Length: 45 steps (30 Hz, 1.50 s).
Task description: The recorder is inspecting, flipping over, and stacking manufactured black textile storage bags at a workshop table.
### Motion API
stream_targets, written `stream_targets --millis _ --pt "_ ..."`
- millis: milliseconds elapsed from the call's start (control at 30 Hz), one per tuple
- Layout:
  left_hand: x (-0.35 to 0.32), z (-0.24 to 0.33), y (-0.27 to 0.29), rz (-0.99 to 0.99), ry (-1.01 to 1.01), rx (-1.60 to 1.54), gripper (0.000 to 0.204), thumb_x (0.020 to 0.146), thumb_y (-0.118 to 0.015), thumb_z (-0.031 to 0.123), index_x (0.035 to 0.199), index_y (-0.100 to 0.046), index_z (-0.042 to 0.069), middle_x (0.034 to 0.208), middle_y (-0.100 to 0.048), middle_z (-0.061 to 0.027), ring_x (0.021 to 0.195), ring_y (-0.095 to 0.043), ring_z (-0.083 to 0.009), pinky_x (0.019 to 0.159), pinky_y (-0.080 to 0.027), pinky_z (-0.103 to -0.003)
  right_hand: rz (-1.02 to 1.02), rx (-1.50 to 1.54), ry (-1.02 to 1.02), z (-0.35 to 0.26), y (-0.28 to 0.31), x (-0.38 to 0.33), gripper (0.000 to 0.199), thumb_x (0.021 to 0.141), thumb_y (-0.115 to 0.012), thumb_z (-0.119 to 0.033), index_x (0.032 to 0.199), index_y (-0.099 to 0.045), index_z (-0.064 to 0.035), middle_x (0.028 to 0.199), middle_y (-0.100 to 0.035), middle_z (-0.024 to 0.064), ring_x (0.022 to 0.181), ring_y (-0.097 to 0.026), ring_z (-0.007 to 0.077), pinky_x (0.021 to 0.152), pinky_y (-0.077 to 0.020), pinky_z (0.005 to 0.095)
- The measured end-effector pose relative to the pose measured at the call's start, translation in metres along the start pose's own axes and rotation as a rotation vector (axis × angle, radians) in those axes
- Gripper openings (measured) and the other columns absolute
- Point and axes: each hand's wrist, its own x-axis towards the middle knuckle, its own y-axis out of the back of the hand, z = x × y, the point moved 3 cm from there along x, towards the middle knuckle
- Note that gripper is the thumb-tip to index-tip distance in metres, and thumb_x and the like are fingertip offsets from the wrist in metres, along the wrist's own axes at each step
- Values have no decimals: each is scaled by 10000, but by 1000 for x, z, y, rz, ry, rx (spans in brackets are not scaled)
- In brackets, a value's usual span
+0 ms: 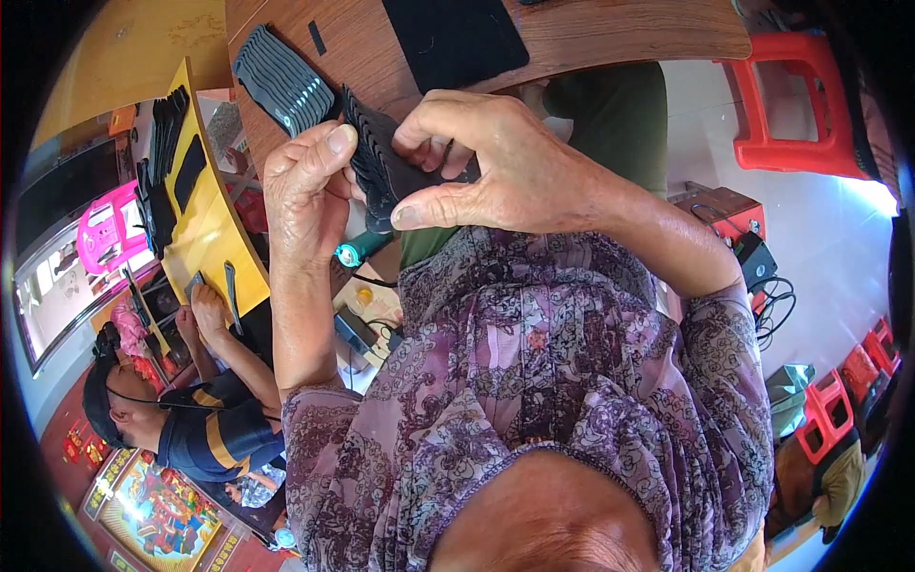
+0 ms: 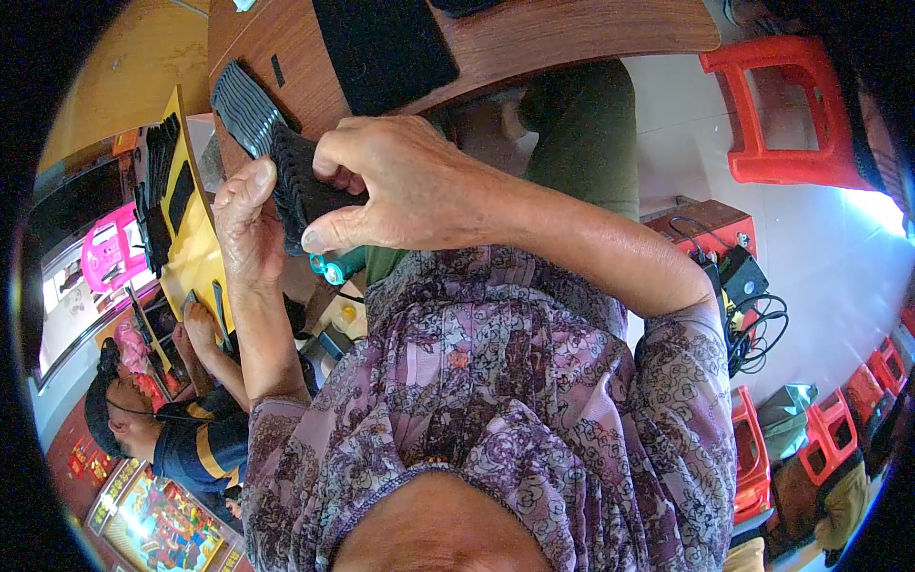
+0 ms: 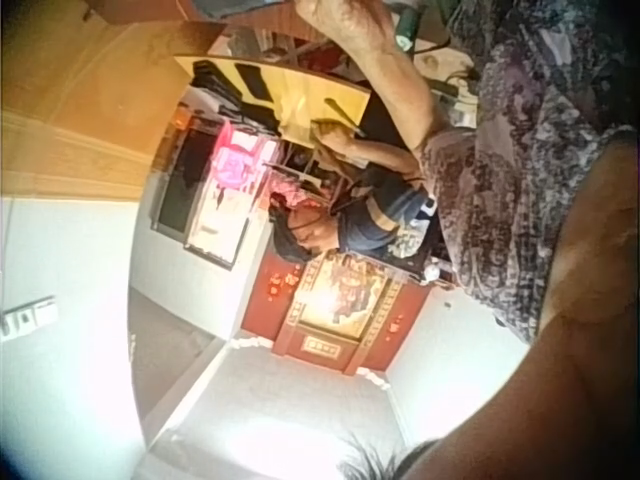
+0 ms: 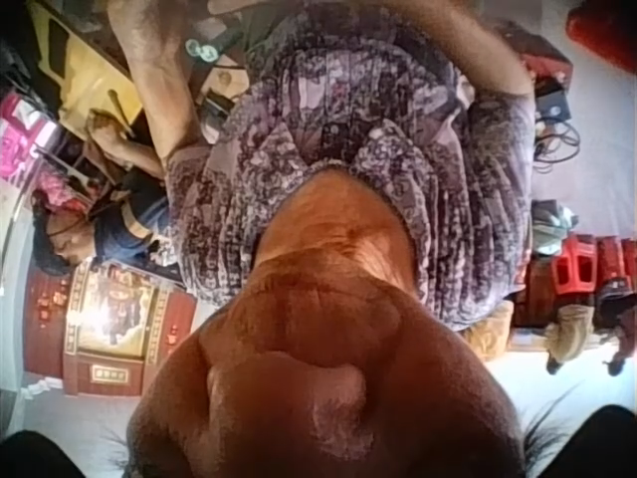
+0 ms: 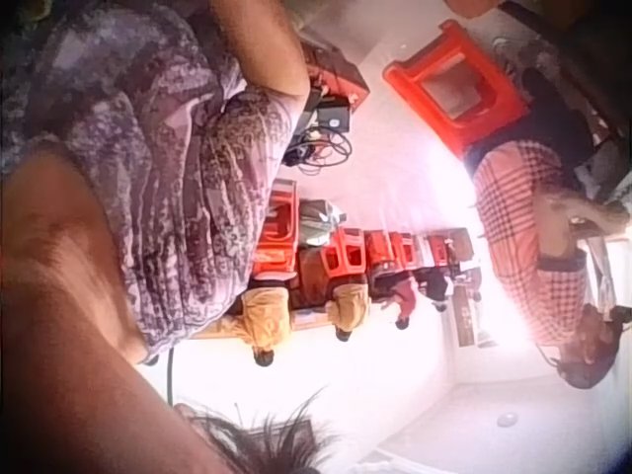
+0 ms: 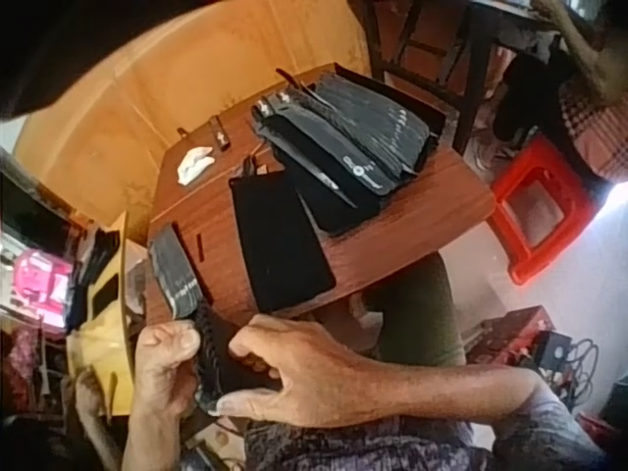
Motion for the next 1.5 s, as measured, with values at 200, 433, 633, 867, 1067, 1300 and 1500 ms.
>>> stream_targets --millis 200,433,633,867,1067,1300,1500 --pt "0 0 -2 -1 -8 -22 195 796 -694 162 748 -631 -16 649 -611 -56 501 -554 -106 467 -456 -211 -13 72 30 7 -1 1 359 761 -734 -251 951 -587 15 843 -545 69 791 -560 174 686 -483 291" --pt "2 -2 1 31 4 -18 185 802 -684 158 762 -636 -16 654 -612 -53 505 -561 -105 461 -462 -208 81 -19 139 6 -6 -3 282 760 -702 -154 944 -583 23 842 -555 97 755 -570 198 654 -471 317" --pt "1 -3 -3 65 10 -9 191 809 -672 156 751 -627 -21 656 -614 -59 495 -562 -112 442 -462 -213 312 -251 306 -7 -18 -8 278 680 -682 -26 928 -578 46 833 -558 146 696 -580 302 604 -462 363" --pt "2 -3 -4 85 38 -40 213 829 -655 178 744 -621 -15 640 -612 -68 464 -561 -129 432 -462 -225 350 -252 369 0 -16 -5 211 694 -643 35 898 -598 60 795 -575 132 667 -598 274 572 -469 333" --pt "-1 -4 -4 152 58 -21 224 833 -667 208 755 -622 3 635 -605 -54 480 -552 -123 437 -438 -229 345 -224 367 3 -16 -3 188 698 -654 35 878 -609 65 796 -593 123 669 -612 251 571 -479 319" --pt "-10 4 -11 96 47 33 248 817 -695 226 788 -608 -4 666 -596 -56 506 -539 -111 435 -447 -238 508 -336 468 1 -26 -6 258 644 -662 51 892 -591 55 766 -574 123 634 -593 244 526 -464 319" --pt "-11 15 -21 -56 63 127 259 743 -746 123 820 -571 -51 730 -609 -110 578 -611 -153 475 -544 -289 483 -377 498 0 -25 -4 282 625 -655 64 896 -577 46 729 -539 104 602 -562 239 503 -449 321"
